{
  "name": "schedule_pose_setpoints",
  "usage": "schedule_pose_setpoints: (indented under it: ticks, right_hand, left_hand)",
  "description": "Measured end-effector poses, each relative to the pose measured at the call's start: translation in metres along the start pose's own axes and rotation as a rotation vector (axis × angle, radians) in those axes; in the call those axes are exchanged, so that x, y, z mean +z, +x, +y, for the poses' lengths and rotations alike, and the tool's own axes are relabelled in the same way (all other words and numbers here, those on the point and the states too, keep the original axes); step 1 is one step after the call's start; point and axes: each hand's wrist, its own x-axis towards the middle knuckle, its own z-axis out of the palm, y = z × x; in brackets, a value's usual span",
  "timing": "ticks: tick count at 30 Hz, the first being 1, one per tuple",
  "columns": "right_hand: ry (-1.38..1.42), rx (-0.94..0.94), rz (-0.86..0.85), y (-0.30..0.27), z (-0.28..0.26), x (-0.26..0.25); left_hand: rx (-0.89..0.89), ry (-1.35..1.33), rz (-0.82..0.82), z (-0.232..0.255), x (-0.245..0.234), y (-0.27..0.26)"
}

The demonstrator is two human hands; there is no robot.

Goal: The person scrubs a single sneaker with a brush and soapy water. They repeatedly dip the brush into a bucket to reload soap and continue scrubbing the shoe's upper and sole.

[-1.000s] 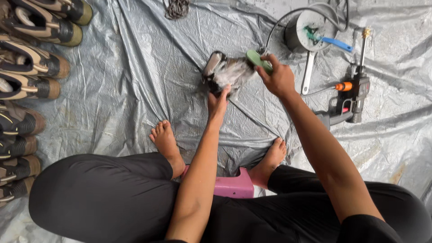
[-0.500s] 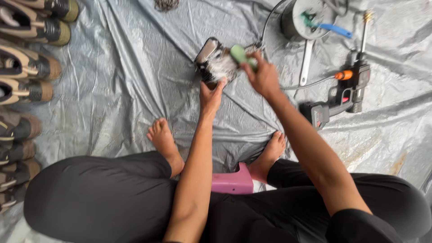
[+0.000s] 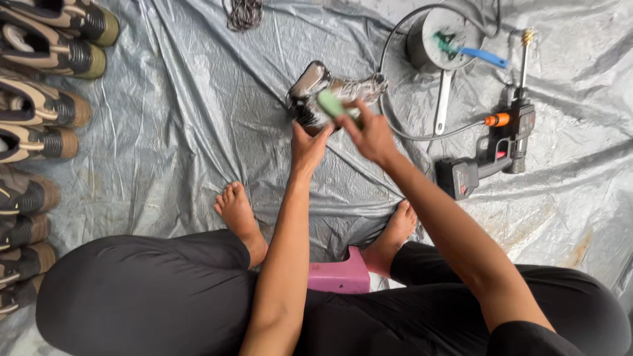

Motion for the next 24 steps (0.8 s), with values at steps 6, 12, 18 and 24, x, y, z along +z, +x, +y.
schedule_pose_setpoints:
  ticks: [6,12,18,24]
  right_hand:
    - [-0.217,0.051,0.107,0.016,0.079,-0.024]
    - [-0.177,0.026,0.043,0.000,0.019,0.001]
    - [-0.319,0.002,0.093,0.011,0.074,-0.017]
    - [-0.245,-0.003,0.055,-0.001,0.028,-0.016]
  left_hand:
    - [0.046,-0.078,0.029,-0.027,0.007,0.007]
    - [0.067,-0.058,0.040,-0.012,0.004,-0.006]
    - [0.158,-0.262,0.025,-0.043,-0.002,-0.003]
    - [0.162,-0.231,-0.025,-0.051,0.004,0.016]
